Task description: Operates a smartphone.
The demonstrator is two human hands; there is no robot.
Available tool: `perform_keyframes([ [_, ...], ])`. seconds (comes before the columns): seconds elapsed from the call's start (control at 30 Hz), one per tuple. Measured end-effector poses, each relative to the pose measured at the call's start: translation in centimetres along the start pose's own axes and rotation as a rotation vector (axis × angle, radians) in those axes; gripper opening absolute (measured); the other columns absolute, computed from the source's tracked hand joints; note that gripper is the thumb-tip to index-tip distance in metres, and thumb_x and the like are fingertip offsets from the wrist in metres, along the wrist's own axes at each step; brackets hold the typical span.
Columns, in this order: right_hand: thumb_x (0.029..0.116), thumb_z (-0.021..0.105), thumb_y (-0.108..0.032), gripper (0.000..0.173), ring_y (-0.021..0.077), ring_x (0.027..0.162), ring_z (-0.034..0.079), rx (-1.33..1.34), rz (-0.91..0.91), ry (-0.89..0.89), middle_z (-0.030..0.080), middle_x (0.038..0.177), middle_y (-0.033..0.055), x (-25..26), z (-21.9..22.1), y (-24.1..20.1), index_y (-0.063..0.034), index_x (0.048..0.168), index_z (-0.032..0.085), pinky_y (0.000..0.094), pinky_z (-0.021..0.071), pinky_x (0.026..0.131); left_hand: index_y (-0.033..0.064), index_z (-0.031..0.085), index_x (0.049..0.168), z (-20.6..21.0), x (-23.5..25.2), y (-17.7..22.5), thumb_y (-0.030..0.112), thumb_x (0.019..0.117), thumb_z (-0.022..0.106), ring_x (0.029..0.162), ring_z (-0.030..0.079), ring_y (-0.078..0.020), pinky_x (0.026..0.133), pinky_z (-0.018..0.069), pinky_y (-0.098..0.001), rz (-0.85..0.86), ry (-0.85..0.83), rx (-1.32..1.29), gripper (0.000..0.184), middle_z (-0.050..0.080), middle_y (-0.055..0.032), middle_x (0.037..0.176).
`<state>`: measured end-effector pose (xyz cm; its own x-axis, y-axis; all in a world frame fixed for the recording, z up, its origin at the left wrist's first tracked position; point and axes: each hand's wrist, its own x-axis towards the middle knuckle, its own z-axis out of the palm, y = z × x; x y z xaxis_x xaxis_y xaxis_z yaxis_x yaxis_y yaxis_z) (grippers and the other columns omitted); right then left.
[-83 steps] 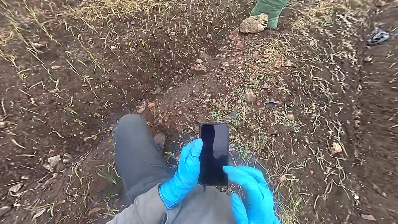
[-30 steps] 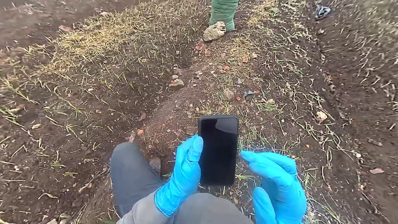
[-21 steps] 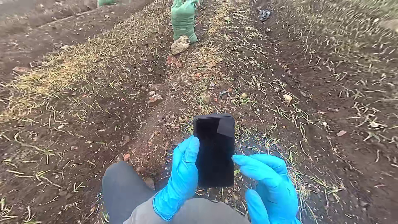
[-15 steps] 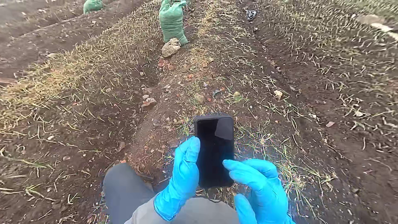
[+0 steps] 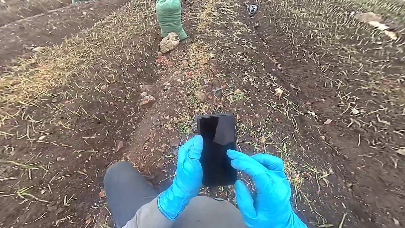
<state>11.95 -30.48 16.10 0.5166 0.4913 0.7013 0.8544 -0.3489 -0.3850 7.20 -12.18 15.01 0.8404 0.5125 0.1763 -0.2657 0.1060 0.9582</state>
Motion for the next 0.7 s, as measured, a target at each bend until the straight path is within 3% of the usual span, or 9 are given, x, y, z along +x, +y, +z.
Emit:
perform_keyframes([
  [0.37, 0.0965, 0.044, -0.038, 0.031, 0.0104, 0.108, 0.057, 0.107, -0.07, -0.195, 0.071, 0.127, -0.0091, -2.4, 2.7, -2.1, -0.0284, 0.119, 0.063, 0.0305, 0.0345, 0.094, 0.0135, 0.072, 0.099, -0.6, 0.3, 0.0, 0.034, 0.1125, 0.03, 0.086, 0.072, -0.0158, 0.075, 0.0631, -0.0391, -0.043, 0.072, 0.013, 0.048, 0.072, -0.0045, 0.09],
  [0.5, 0.0972, 0.042, -0.036, 0.029, 0.0093, 0.11, 0.058, 0.098, -0.068, -0.155, 0.071, 0.124, -0.0093, -1.6, 2.1, -1.0, -0.0278, 0.118, 0.061, 0.03, 0.0363, 0.096, 0.0128, 0.071, 0.099, -0.8, 0.1, -0.4, 0.034, 0.1131, 0.029, 0.083, 0.072, -0.0155, 0.072, 0.063, -0.0381, -0.065, 0.075, 0.03, 0.049, 0.071, -0.0049, 0.088],
  [0.7, 0.1, 0.039, -0.035, 0.026, 0.0056, 0.108, 0.06, 0.118, -0.033, -0.065, 0.074, 0.114, -0.0102, -1.4, 1.4, 0.7, -0.0271, 0.11, 0.062, 0.0266, 0.0382, 0.097, 0.0133, 0.072, 0.102, -1.2, 0.3, -0.5, 0.033, 0.1131, 0.029, 0.089, 0.072, -0.0152, 0.078, 0.0631, -0.0385, -0.057, 0.114, -0.005, 0.049, 0.073, -0.0045, 0.094],
])
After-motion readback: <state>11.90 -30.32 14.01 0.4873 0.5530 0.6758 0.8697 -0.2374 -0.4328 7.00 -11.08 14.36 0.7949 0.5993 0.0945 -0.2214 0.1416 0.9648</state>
